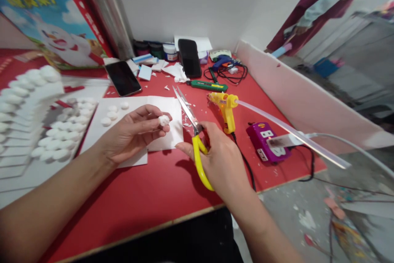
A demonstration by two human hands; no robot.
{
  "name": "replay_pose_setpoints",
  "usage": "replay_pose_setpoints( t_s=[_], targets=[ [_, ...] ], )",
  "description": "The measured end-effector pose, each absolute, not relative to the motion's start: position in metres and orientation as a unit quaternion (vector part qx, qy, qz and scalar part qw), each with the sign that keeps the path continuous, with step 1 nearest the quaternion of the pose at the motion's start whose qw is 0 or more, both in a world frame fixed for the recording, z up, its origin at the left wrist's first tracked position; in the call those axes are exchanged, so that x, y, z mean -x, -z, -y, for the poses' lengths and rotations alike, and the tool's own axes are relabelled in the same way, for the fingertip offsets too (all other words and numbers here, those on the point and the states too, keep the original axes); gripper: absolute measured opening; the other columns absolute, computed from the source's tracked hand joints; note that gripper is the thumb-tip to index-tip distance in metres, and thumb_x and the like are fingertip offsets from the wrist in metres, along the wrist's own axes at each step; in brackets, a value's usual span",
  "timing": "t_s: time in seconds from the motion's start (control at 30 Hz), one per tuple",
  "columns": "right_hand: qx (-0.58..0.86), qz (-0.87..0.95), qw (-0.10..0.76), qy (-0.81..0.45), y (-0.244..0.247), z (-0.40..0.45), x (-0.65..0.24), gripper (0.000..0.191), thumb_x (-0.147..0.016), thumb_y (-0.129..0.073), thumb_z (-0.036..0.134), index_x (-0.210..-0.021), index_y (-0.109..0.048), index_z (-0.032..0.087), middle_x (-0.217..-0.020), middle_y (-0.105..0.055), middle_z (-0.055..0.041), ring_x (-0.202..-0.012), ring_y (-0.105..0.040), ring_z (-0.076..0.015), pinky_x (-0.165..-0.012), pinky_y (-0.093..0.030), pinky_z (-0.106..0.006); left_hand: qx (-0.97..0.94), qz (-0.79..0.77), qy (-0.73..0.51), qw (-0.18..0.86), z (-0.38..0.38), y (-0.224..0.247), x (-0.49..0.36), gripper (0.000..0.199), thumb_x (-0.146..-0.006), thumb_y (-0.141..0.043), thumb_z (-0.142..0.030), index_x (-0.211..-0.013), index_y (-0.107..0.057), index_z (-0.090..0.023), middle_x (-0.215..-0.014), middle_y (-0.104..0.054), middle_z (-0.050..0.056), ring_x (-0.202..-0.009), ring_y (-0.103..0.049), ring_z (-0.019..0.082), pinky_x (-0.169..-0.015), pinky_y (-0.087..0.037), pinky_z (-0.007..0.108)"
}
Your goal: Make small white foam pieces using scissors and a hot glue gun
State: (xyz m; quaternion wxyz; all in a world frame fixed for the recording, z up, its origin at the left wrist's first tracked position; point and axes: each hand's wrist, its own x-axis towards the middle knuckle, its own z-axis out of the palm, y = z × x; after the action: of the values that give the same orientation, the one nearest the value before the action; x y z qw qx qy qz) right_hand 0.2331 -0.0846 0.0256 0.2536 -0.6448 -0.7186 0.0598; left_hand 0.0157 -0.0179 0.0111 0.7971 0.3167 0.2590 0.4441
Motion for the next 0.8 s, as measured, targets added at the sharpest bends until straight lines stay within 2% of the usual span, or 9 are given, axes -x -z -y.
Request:
replay_pose_setpoints(
  t_s=[0.2, 0.4, 0.57, 0.8],
  targets=[
    [0.669, 0.699, 0.235, -0.096, -0.031, 0.083, -0.235, 0.065, -0.086, -0.063, 0.076, -0.113, -0.065, 0.017, -0.074, -0.067, -0.0037, -0.061, -0.064, -0.0213, -0.058, -0.045, -0.030, -0.384, -0.269, -0.455, 0.757, 0.020, -0.010, -0.019, 0.019, -0.079, -0.084, -0.009, -0.094, -0.076, -0.016, -0.093, -0.076, 0.002, -0.077, -0.077, 0.014, -0.078, -0.062, 0.024],
    [0.588, 0.755, 0.260, -0.130, -0.036, 0.091, -0.235, 0.068, -0.087, -0.067, 0.071, -0.124, -0.055, 0.015, -0.100, -0.069, -0.0107, -0.081, -0.068, -0.0240, -0.070, -0.052, -0.033, -0.385, -0.294, -0.470, 0.738, 0.021, -0.010, -0.021, 0.019, -0.077, -0.087, -0.012, -0.094, -0.079, -0.015, -0.089, -0.078, 0.003, -0.082, -0.078, 0.016, -0.084, -0.062, 0.025],
    [0.574, 0.777, 0.242, -0.086, -0.030, 0.094, -0.231, 0.067, -0.087, -0.067, 0.069, -0.124, -0.055, 0.014, -0.102, -0.065, -0.0116, -0.087, -0.066, -0.0260, -0.075, -0.052, -0.036, -0.379, -0.272, -0.501, 0.729, 0.021, -0.011, -0.024, 0.019, -0.074, -0.088, -0.010, -0.088, -0.078, -0.017, -0.090, -0.078, 0.001, -0.085, -0.076, 0.015, -0.087, -0.062, 0.028],
    [0.578, 0.787, 0.215, -0.007, -0.025, 0.093, -0.224, 0.074, -0.087, -0.060, 0.076, -0.124, -0.058, 0.012, -0.099, -0.064, -0.0147, -0.082, -0.065, -0.0294, -0.070, -0.051, -0.039, -0.401, -0.292, -0.487, 0.719, 0.021, -0.008, -0.022, 0.022, -0.073, -0.090, -0.013, -0.092, -0.079, -0.018, -0.091, -0.078, 0.001, -0.081, -0.075, 0.013, -0.080, -0.061, 0.024]
  ],
)
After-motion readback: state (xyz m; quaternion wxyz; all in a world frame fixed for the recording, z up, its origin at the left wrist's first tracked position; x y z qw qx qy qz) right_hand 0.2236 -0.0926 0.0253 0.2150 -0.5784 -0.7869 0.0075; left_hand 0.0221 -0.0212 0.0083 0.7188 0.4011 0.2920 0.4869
